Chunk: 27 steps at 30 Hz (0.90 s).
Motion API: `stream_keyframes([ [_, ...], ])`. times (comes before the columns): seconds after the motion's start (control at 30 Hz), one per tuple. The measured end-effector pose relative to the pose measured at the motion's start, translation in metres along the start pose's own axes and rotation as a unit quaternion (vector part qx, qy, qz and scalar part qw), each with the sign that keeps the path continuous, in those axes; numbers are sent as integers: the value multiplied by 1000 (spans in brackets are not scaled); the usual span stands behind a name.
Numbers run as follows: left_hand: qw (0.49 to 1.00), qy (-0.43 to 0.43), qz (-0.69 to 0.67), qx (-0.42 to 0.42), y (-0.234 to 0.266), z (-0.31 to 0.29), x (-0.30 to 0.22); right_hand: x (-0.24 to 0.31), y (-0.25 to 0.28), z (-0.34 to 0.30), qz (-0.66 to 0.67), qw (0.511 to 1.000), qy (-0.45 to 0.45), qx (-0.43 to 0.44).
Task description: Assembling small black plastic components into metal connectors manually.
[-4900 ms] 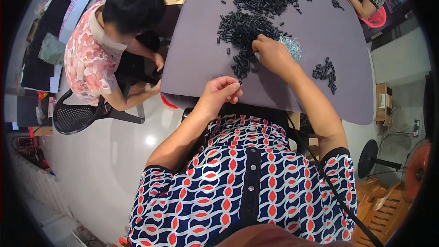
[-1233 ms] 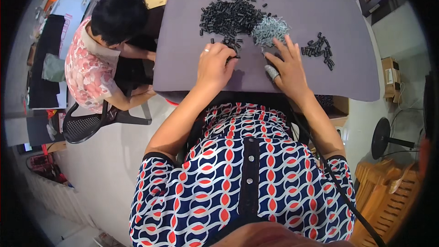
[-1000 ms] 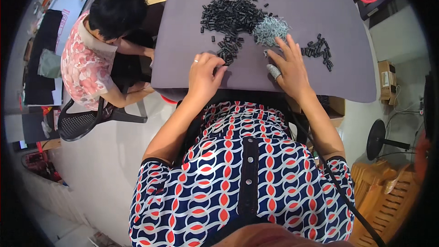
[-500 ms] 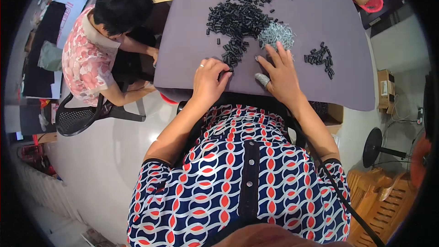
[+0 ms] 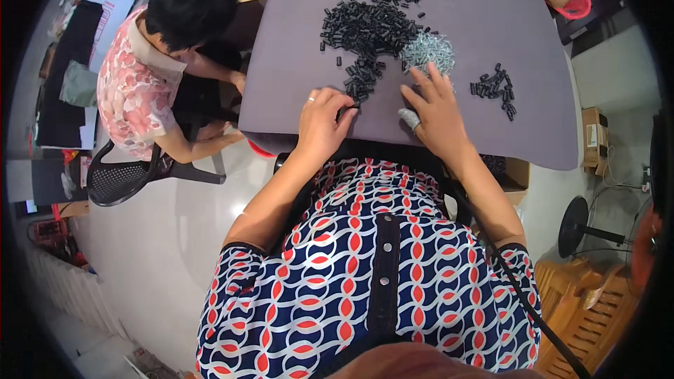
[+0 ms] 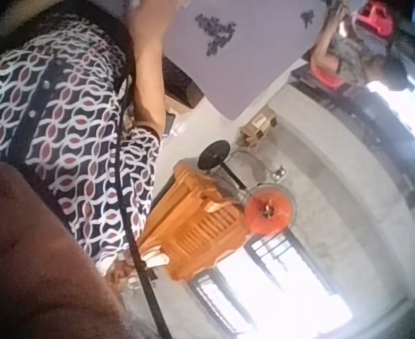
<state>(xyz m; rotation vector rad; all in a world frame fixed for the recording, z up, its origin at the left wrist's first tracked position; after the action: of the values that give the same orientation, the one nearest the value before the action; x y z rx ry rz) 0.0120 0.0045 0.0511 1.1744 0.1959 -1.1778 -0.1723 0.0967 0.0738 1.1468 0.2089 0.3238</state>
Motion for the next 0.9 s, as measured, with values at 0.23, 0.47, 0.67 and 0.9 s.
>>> stream_keyframes([
  [0.23, 1000, -6, 7, -13, 1, -3, 0, -16, 8, -21, -10, 998, -51, 28],
  [0.47, 1000, -8, 6, -5, -1, 0, -2, 9, 4, -5, 27, 999, -7, -24],
  [0.67, 998, 39, -39, -19, 10, 7, 14, -8, 15, 2, 68, 992, -16, -106],
  [0.9, 998, 61, -12, -24, 7, 14, 26, 0, -2, 18, 13, 997, -17, -77],
])
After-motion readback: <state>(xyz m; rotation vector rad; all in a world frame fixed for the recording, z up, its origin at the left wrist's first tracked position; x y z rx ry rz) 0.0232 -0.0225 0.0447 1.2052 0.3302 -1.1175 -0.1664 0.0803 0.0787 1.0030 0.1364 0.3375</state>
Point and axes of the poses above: each hand's wrist, its own z-axis towards the middle knuckle, its own y-axis out of the back of the hand, x = y × z, the point moved 7 cm from there along z, towards the middle knuckle, and after that the axes turned 12 degrees about y, right-handed, at the moved point
